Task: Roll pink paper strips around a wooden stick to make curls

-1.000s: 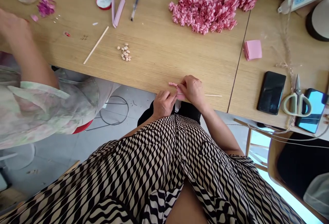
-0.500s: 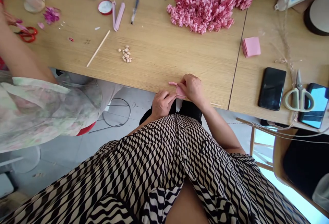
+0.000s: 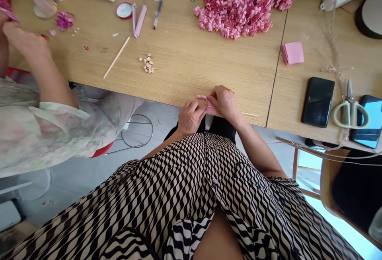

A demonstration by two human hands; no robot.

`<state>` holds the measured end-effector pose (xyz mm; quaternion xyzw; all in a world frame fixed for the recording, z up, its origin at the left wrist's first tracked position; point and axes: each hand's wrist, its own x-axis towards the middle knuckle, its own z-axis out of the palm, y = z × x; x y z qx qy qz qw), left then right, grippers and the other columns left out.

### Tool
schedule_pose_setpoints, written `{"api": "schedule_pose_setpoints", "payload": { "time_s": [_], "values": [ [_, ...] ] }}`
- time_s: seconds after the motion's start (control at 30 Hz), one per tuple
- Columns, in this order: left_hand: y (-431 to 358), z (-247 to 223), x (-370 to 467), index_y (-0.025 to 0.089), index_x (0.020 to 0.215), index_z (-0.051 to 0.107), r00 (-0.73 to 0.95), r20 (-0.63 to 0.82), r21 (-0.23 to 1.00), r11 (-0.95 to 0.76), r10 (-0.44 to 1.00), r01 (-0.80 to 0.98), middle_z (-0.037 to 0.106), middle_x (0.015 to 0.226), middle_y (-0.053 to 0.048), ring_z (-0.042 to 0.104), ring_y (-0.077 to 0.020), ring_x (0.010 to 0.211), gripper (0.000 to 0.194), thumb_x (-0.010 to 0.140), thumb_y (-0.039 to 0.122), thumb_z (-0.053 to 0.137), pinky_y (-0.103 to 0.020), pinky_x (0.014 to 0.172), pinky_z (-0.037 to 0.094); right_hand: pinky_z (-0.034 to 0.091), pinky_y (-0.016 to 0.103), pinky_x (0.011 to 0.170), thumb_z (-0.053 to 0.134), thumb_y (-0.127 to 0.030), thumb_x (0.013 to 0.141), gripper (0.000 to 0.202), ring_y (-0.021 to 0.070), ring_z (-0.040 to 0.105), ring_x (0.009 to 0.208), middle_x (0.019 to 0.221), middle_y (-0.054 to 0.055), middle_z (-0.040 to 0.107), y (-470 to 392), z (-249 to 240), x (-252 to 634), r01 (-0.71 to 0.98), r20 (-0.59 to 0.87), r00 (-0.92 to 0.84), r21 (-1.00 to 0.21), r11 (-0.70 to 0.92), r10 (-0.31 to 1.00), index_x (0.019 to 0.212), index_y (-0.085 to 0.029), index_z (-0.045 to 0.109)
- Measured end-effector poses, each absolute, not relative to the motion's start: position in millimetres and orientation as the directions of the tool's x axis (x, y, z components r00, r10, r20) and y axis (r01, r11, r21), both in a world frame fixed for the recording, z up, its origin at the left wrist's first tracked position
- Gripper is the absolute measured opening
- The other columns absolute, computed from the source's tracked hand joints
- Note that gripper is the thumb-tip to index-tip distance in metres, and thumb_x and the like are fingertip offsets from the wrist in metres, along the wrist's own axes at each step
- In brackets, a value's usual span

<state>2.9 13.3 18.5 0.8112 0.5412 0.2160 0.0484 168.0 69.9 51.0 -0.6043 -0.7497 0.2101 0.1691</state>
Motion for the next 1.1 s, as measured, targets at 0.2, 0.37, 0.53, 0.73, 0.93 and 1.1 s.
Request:
{"api": "schedule_pose_setpoints", "payload": {
  "time_s": [0.2, 0.37, 0.53, 0.73, 0.93, 1.1],
  "values": [
    [15, 20, 3, 0.026, 0.117, 0.068, 0.345, 0.298, 0.266, -0.424, 0.89, 0.866, 0.06, 0.083, -0.006, 0.049, -0.0196, 0.082, 0.041, 0.099, 0.046, 0.037, -0.03, 0.072, 0.038, 0.041, 0.029, 0.079, 0.05, -0.022, 0.093, 0.019, 0.0176, 0.056, 0.087, 0.091, 0.007, 0.065, 43, 52, 187, 0.717, 0.139, -0.356, -0.593, 0.366, 0.924, 0.092, -0.016, 0.068],
    [14, 18, 3, 0.027, 0.117, 0.069, 0.278, 0.314, 0.377, -0.387, 0.908, 0.842, 0.061, 0.085, -0.006, 0.052, -0.0187, 0.084, 0.042, 0.098, 0.05, 0.038, -0.03, 0.076, 0.04, 0.043, 0.032, 0.08, 0.05, -0.02, 0.092, 0.021, 0.021, 0.056, 0.087, 0.092, 0.01, 0.066, 26, 40, 189, 0.738, 0.163, -0.368, -0.547, 0.394, 0.916, 0.088, -0.017, 0.071],
    [10, 14, -1, 0.019, 0.109, 0.072, 0.175, 0.443, 0.502, -0.405, 0.879, 0.764, 0.065, 0.086, -0.006, 0.056, -0.0155, 0.084, 0.04, 0.101, 0.04, 0.038, -0.028, 0.081, 0.045, 0.044, 0.033, 0.08, 0.052, -0.019, 0.091, 0.019, 0.0217, 0.056, 0.087, 0.091, 0.01, 0.067, 27, 37, 186, 0.742, 0.164, -0.361, -0.546, 0.389, 0.918, 0.088, -0.017, 0.07],
    [8, 10, 1, 0.022, 0.11, 0.072, 0.266, 0.451, 0.387, -0.455, 0.852, 0.802, 0.066, 0.086, -0.006, 0.057, -0.0163, 0.084, 0.034, 0.1, 0.037, 0.043, -0.029, 0.081, 0.043, 0.043, 0.033, 0.079, 0.05, -0.02, 0.092, 0.02, 0.0214, 0.055, 0.086, 0.091, 0.009, 0.066, 26, 39, 185, 0.74, 0.177, -0.35, -0.549, 0.388, 0.92, 0.087, -0.018, 0.07],
    [6, 15, 7, 0.023, 0.116, 0.07, 0.341, 0.371, 0.211, -0.436, 0.864, 0.875, 0.067, 0.09, -0.008, 0.057, -0.0203, 0.086, 0.037, 0.1, 0.039, 0.041, -0.034, 0.075, 0.035, 0.045, 0.033, 0.079, 0.05, -0.023, 0.094, 0.02, 0.0209, 0.056, 0.086, 0.09, 0.009, 0.065, 25, 35, 188, 0.724, 0.212, -0.355, -0.554, 0.411, 0.91, 0.089, -0.018, 0.069],
    [4, 23, 12, 0.022, 0.126, 0.064, 0.357, 0.264, 0.154, -0.405, 0.896, 0.901, 0.069, 0.094, -0.01, 0.057, -0.0232, 0.088, 0.044, 0.1, 0.044, 0.036, -0.036, 0.074, 0.031, 0.046, 0.034, 0.078, 0.049, -0.027, 0.095, 0.02, 0.0214, 0.055, 0.088, 0.092, 0.009, 0.065, 25, 35, 198, 0.707, 0.28, -0.336, -0.556, 0.437, 0.899, 0.096, -0.019, 0.068]
  ]
}}
